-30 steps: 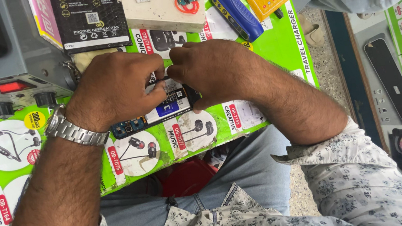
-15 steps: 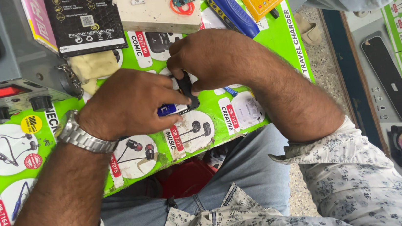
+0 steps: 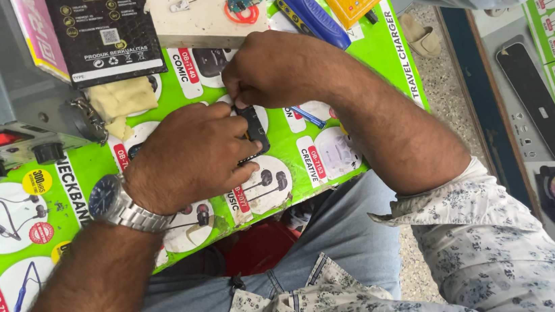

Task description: The person repairs a smartphone by connecting internal ribbon cables and reattaching the back cover. They use a small tool to manipulate the connectors and then snap the casing back into place.

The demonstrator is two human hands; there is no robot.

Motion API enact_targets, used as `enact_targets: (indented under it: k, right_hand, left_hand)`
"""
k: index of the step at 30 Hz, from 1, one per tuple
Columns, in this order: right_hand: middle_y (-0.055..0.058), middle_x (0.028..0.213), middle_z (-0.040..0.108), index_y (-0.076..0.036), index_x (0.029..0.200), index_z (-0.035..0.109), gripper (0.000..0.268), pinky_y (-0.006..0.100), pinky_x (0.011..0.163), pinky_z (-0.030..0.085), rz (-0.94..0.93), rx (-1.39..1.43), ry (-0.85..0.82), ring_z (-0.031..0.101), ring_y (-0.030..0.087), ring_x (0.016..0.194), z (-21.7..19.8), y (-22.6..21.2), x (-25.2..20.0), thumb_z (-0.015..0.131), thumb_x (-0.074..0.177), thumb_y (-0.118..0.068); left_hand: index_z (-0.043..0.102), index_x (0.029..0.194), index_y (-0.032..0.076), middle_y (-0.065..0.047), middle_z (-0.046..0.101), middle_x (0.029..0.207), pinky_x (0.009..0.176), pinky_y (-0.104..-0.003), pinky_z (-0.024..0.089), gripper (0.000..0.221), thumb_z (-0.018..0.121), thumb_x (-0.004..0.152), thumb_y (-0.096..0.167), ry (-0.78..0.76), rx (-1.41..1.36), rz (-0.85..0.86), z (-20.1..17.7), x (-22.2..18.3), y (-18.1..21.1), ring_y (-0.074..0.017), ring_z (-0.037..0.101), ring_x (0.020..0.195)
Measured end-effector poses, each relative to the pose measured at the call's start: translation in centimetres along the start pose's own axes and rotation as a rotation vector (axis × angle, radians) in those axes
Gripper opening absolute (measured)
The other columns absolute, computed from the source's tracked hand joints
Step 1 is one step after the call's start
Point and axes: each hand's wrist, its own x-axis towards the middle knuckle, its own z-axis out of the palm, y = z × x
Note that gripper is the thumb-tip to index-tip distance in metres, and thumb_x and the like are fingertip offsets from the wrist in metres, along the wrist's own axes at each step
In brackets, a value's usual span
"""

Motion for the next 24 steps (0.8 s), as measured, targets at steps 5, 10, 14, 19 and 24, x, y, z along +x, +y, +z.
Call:
enact_targets:
  k: [5,10,14,19,24]
  right_hand:
    - [0.005,0.082,0.077,-0.013,0.09,0.079,0.012,0.037,0.071,0.057,0.07,0.092,-0.108,0.075,0.022,0.078,-0.4,0.7,1.1,0.078,0.081,-0.021]
    - [0.006,0.082,0.077,-0.013,0.087,0.08,0.008,0.037,0.07,0.056,0.109,0.067,-0.121,0.074,0.022,0.077,-0.9,0.6,1.3,0.079,0.081,-0.018]
    - [0.004,0.082,0.078,-0.012,0.091,0.078,0.018,0.034,0.07,0.058,0.025,0.179,-0.136,0.076,0.019,0.078,-0.9,0.9,0.3,0.082,0.074,-0.015]
    - [0.006,0.084,0.078,-0.009,0.091,0.075,0.024,0.036,0.071,0.059,0.088,0.141,-0.182,0.076,0.021,0.079,-0.8,0.5,0.6,0.085,0.07,-0.014]
    - [0.008,0.085,0.077,-0.009,0.092,0.076,0.022,0.04,0.071,0.057,0.064,0.052,-0.12,0.074,0.025,0.082,-0.5,-0.1,0.2,0.083,0.072,-0.013]
  left_hand:
    - [0.08,0.092,0.013,-0.002,0.064,0.086,0.077,-0.043,0.051,0.031,0.075,0.078,0.04,-0.018,-0.007,-0.006,-0.4,0.1,0.6,-0.0229,0.06,0.091]
    - [0.08,0.088,0.014,-0.003,0.064,0.092,0.079,-0.043,0.05,0.028,0.076,0.076,0.039,0.014,0.02,0.029,-0.4,0.4,0.4,-0.0231,0.06,0.098]
    - [0.081,0.095,0.015,-0.003,0.063,0.096,0.081,-0.043,0.049,0.03,0.078,0.075,0.039,-0.006,-0.052,-0.015,-0.4,0.1,0.4,-0.0224,0.058,0.097]
    - [0.081,0.09,0.014,-0.001,0.066,0.108,0.084,-0.042,0.047,0.033,0.079,0.072,0.042,0.076,-0.021,0.027,-0.5,0.2,0.5,-0.0231,0.056,0.101]
    - [0.081,0.093,0.013,0.003,0.068,0.11,0.087,-0.042,0.044,0.036,0.076,0.077,0.045,0.026,-0.028,-0.012,-0.8,0.4,1.0,-0.0213,0.056,0.1]
